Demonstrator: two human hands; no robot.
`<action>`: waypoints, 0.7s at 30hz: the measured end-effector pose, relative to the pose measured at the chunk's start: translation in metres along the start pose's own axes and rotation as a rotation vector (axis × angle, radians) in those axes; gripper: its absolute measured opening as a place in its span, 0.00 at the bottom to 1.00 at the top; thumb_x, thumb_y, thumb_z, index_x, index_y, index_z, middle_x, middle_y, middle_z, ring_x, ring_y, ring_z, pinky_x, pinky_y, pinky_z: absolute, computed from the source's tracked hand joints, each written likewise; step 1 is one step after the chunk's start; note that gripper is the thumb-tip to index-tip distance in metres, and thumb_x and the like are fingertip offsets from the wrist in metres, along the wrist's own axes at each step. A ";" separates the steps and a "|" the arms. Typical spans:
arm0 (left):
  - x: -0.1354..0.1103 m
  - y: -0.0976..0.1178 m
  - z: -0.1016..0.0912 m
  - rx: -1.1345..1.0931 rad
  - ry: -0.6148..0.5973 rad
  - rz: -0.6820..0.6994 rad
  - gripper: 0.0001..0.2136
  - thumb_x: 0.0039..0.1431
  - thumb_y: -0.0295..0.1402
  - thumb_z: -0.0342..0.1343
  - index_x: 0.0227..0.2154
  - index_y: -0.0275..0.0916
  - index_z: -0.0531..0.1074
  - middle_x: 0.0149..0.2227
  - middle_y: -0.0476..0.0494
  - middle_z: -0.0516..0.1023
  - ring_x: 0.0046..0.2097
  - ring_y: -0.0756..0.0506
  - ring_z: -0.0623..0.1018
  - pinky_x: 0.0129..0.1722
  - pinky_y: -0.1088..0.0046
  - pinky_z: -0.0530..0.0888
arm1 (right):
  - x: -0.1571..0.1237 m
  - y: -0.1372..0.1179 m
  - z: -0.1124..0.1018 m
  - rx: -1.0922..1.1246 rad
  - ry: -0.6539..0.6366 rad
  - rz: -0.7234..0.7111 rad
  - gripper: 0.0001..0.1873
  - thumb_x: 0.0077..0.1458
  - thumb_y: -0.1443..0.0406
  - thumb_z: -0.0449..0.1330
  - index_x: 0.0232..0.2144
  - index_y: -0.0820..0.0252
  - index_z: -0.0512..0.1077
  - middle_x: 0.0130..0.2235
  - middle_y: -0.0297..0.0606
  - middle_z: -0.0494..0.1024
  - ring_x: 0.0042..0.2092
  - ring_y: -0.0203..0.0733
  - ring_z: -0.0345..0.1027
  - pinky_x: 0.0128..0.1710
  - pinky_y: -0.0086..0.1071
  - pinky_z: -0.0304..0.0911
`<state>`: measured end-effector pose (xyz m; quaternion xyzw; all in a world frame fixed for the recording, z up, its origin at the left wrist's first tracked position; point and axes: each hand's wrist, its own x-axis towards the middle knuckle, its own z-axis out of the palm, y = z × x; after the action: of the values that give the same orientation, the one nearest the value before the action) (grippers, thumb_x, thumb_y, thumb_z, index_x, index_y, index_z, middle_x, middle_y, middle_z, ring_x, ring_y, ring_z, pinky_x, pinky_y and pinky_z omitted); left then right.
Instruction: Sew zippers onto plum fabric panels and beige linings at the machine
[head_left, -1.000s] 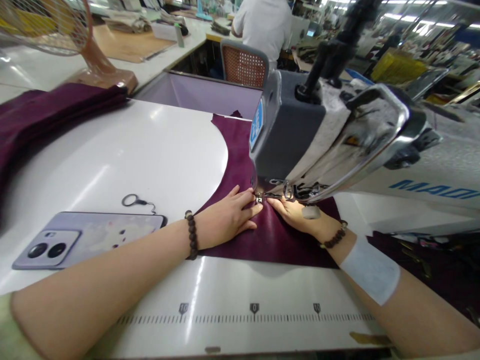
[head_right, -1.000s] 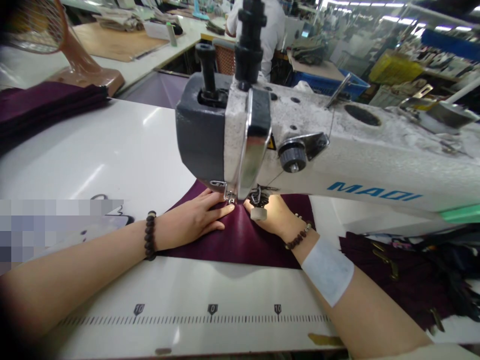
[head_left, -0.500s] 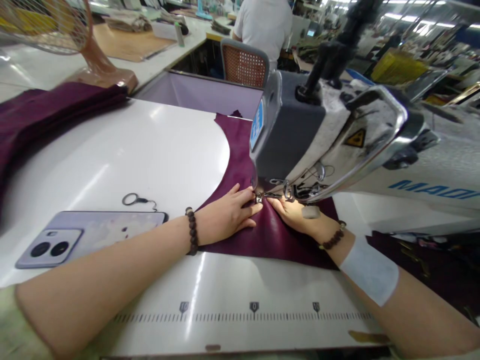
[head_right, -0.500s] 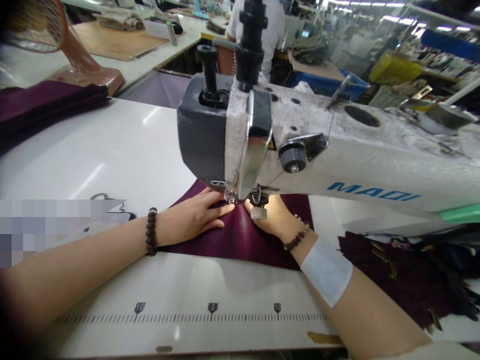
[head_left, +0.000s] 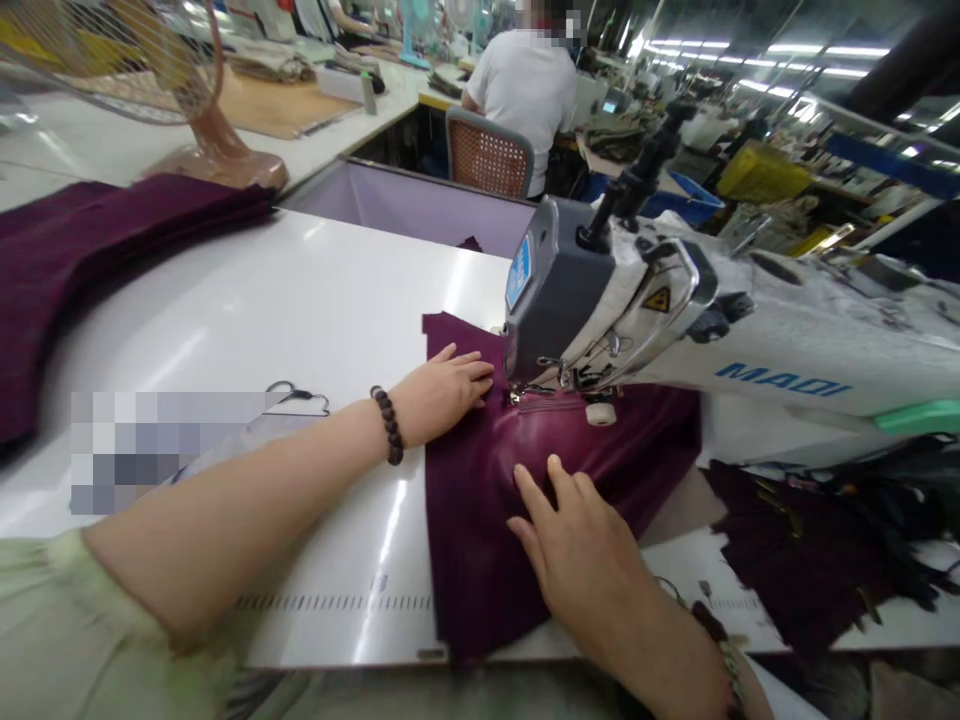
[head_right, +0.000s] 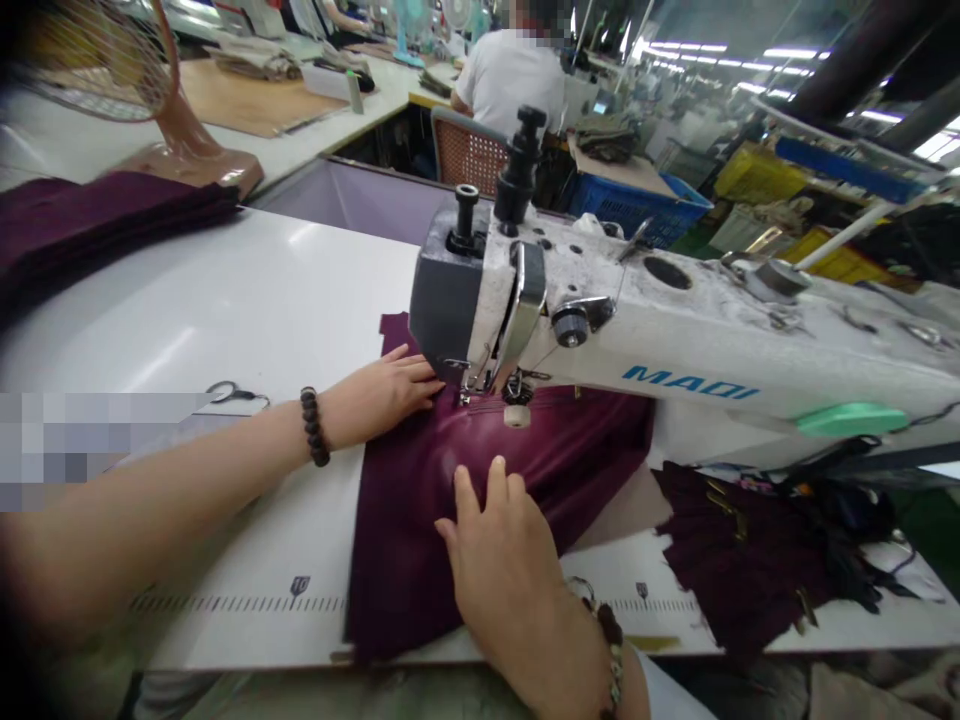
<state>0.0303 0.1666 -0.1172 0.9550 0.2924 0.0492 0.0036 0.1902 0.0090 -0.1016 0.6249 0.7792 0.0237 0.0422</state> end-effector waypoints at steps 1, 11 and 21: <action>-0.002 0.010 0.000 0.001 0.032 -0.011 0.11 0.62 0.32 0.48 0.43 0.33 0.70 0.48 0.37 0.70 0.53 0.41 0.67 0.54 0.60 0.59 | 0.001 0.001 -0.003 0.051 -0.009 -0.032 0.19 0.58 0.62 0.50 0.51 0.59 0.67 0.50 0.53 0.68 0.47 0.50 0.65 0.43 0.40 0.63; -0.008 0.060 0.001 -0.030 0.024 -0.075 0.30 0.48 0.50 0.56 0.43 0.24 0.67 0.42 0.33 0.70 0.46 0.39 0.70 0.48 0.64 0.66 | 0.056 0.045 0.006 0.133 0.048 -0.009 0.22 0.60 0.64 0.46 0.57 0.60 0.57 0.57 0.45 0.62 0.57 0.46 0.54 0.51 0.44 0.56; -0.006 0.057 0.013 -0.049 0.025 -0.113 0.41 0.41 0.56 0.56 0.49 0.24 0.61 0.49 0.28 0.66 0.55 0.36 0.63 0.55 0.59 0.61 | 0.054 0.022 0.023 0.116 0.096 0.102 0.23 0.59 0.64 0.48 0.57 0.61 0.57 0.58 0.46 0.60 0.57 0.51 0.54 0.53 0.53 0.50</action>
<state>0.0587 0.1161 -0.1289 0.9360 0.3444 0.0682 0.0262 0.2023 0.0663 -0.1246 0.6632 0.7477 0.0105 -0.0326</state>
